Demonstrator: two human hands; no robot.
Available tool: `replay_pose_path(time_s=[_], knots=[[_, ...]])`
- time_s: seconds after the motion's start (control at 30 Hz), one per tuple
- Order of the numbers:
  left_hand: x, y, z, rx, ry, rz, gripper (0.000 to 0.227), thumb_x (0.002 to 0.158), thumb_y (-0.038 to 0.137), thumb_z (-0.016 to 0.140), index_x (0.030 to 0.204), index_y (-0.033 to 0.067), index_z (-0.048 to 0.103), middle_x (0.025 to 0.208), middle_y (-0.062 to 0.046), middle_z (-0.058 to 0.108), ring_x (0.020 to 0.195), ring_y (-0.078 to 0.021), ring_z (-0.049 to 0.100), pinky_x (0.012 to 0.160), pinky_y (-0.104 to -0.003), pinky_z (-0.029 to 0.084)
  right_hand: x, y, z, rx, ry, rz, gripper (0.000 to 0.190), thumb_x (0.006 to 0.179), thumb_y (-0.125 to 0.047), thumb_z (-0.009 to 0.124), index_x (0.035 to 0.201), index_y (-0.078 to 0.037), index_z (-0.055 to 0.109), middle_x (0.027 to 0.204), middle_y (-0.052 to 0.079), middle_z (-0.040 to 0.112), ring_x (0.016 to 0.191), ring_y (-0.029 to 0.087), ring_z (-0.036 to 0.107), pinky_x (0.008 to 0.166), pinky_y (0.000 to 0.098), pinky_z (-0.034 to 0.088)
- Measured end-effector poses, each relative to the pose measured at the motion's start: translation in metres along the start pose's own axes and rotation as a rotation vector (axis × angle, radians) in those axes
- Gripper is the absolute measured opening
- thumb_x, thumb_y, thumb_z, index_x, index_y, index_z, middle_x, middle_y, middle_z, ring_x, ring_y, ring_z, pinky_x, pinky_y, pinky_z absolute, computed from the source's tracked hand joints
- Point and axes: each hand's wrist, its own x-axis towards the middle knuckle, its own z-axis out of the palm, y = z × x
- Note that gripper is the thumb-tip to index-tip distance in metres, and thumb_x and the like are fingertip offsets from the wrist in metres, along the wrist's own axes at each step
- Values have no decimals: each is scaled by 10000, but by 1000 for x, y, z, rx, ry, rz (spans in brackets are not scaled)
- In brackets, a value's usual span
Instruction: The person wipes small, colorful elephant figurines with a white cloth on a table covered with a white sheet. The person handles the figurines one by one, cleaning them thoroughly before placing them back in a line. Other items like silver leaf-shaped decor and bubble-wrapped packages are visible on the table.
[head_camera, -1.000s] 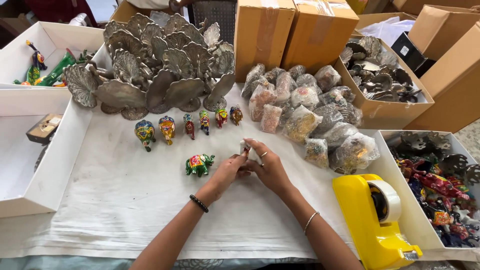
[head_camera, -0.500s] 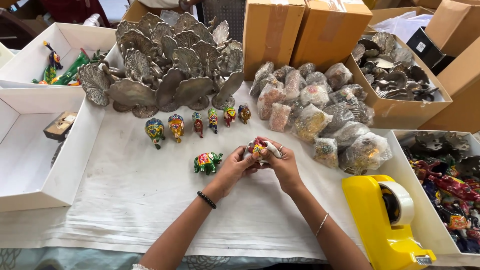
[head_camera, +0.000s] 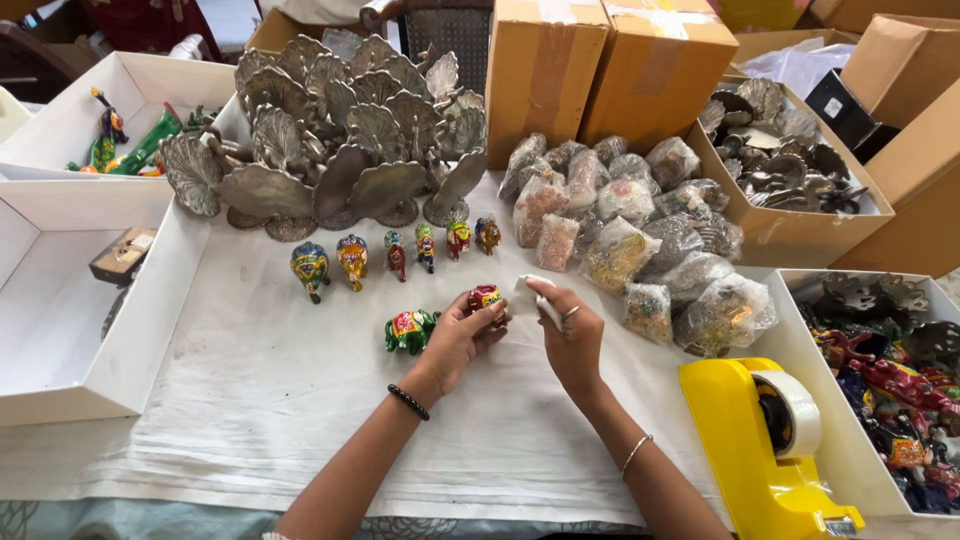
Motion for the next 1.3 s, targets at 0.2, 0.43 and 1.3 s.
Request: replay_pose_path(time_s=[0.2, 0.43, 1.3], knots=[[-2, 5, -1, -141, -107, -91, 460, 1012, 402, 514, 1391, 144, 556, 1218, -23, 668, 1046, -142, 653, 880, -324, 539, 1, -5, 10, -410, -269, -462, 597, 836, -219, 758, 1397, -83, 604, 1430, 193, 616, 1202, 318, 658, 928, 396, 557], [1, 3, 2, -186, -186, -49, 478, 1009, 399, 518, 1392, 113, 521, 1243, -44, 655, 1098, -165, 652, 980, -343, 542, 6, 15, 3, -150, -294, -104, 562, 927, 37, 608, 1468, -108, 558, 1395, 143, 659, 1193, 213, 667, 957, 323, 568], [-4, 5, 4, -42, -40, 18, 362, 973, 289, 696, 1266, 94, 612, 1157, 1, 618, 1000, -77, 584, 866, -279, 493, 8, 18, 2, 296, -325, 316, 419, 879, -145, 781, 1278, -84, 668, 1080, -12, 725, 976, 65, 658, 861, 256, 543]])
